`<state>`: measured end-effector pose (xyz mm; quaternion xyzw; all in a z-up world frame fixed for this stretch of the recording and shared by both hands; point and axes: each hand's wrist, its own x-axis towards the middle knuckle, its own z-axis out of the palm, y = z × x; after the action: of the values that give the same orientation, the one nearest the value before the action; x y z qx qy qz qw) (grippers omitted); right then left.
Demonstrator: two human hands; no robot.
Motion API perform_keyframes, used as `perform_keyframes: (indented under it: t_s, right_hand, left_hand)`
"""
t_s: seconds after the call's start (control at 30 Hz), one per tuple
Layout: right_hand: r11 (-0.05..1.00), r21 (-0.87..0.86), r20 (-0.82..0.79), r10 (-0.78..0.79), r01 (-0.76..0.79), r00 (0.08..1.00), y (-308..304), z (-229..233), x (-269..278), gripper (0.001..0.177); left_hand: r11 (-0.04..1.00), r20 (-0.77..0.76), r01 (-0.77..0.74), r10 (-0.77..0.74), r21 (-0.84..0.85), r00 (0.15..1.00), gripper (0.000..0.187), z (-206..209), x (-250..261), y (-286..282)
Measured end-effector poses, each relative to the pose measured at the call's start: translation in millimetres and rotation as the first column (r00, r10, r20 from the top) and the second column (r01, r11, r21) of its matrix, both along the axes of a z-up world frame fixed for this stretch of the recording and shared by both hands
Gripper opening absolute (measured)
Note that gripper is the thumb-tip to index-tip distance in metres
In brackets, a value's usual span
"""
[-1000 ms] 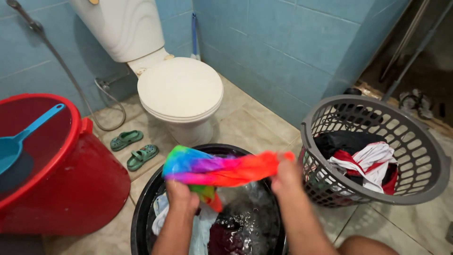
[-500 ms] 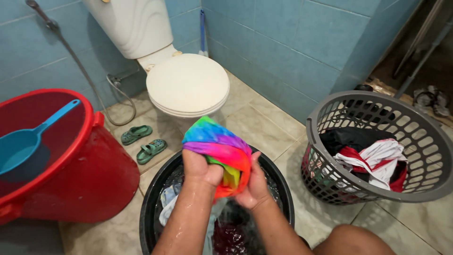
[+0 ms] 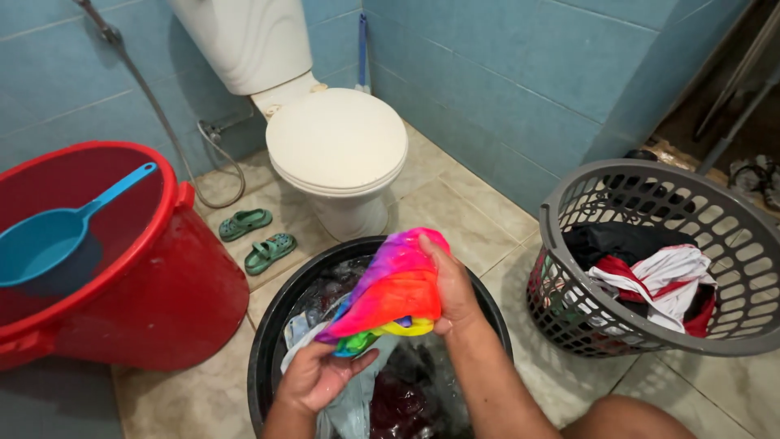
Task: Hand washing various items of clothing in a basin inside a bathroom.
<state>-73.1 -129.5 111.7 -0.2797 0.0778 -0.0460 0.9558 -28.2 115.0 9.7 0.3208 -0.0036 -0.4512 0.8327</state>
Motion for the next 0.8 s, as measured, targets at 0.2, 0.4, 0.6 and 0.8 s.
perform_keyframes:
  t_s: [0.2,0.4,0.6,0.8]
  right_hand:
    - [0.999,-0.047,0.004,-0.002,0.002,1.000,-5.8,24.7,-0.3,0.042]
    - [0.922,-0.362,0.080,0.180,-0.140,0.980,-1.8,-16.3,1.0,0.047]
    - [0.960,0.120,0.147,0.236,-0.254,0.961,-0.9,-10.5,1.2,0.047]
    - [0.957,0.226,0.080,0.169,-0.183,0.982,-49.6,-129.8,23.2,0.037]
  left_hand:
    - [0.981,0.085,0.108,-0.095,-0.159,0.992,0.048,-28.6,-18.4,21.6]
    - [0.971,-0.321,-0.083,0.154,0.226,0.935,0.084,65.3,-10.1,-58.6]
    - [0.989,-0.249,-0.148,0.139,-0.014,0.958,0.045,23.1,22.1,-100.5]
    - [0.897,-0.176,-0.440,0.442,0.053,0.880,0.024,64.7,32.4,-134.7]
